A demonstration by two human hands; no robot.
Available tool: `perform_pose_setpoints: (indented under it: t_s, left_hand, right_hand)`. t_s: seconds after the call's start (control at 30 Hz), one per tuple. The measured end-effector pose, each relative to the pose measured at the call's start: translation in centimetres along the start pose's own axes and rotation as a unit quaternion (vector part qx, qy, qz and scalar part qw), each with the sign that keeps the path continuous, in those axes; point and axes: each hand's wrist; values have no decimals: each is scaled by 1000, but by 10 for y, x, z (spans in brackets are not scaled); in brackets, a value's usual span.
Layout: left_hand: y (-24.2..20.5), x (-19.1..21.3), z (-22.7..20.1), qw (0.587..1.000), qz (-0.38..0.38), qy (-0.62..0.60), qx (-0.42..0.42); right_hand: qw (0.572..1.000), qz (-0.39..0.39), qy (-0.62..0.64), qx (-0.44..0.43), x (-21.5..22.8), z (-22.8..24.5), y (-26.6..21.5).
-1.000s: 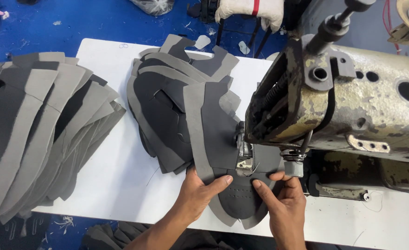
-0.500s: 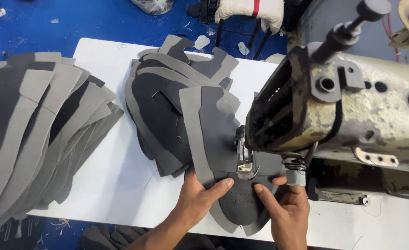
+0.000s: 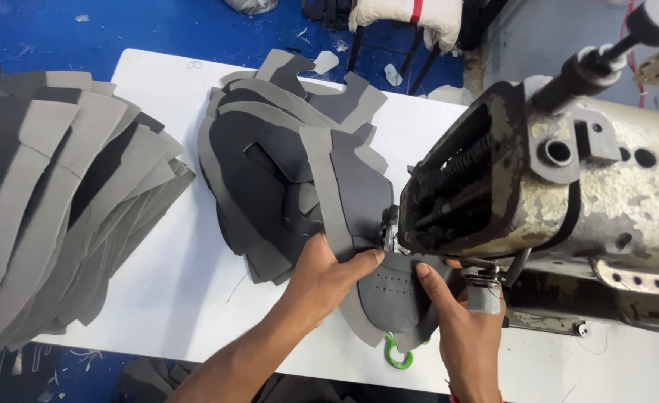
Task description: The person sews gray and black shoe parts using a sewing machine, then cuts the thread with scissors. They repeat this process for multiple shoe parts, stacking the finished pieces on the table.
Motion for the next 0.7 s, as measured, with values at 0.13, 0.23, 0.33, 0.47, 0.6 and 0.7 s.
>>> perform_pose_setpoints:
  t_s: [0.13,0.23,0.33,0.47,0.6,0.7]
  left_hand:
    - [2,-1,-2,999,3,-5,40]
    - [3,0,-4,999,14,-26,15]
    - [0,0,-8,1000,19,-9,7]
    - [0,2,-6,1000,9,16,24]
    - [-7,1,5,1000,13,11,17]
    - [-17,-8,0,982,-97,127,-97]
  right_hand:
    - [1000,11,6,24,4,-7,2]
    - [999,15,6,28,5,-6,4]
    - [999,23,-2,31,5,3,-1]
    - [888,-23,-234,396,11,9,-7]
    - [820,60,-269,502,15,12,1]
    - [817,165,-270,481,16,18,12]
Point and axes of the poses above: each hand's wrist, its own y-axis towards the middle knuckle, its own x-axis out of the back of the hand, z = x × y, and after that the axes turned 7 degrees about y, right-handed
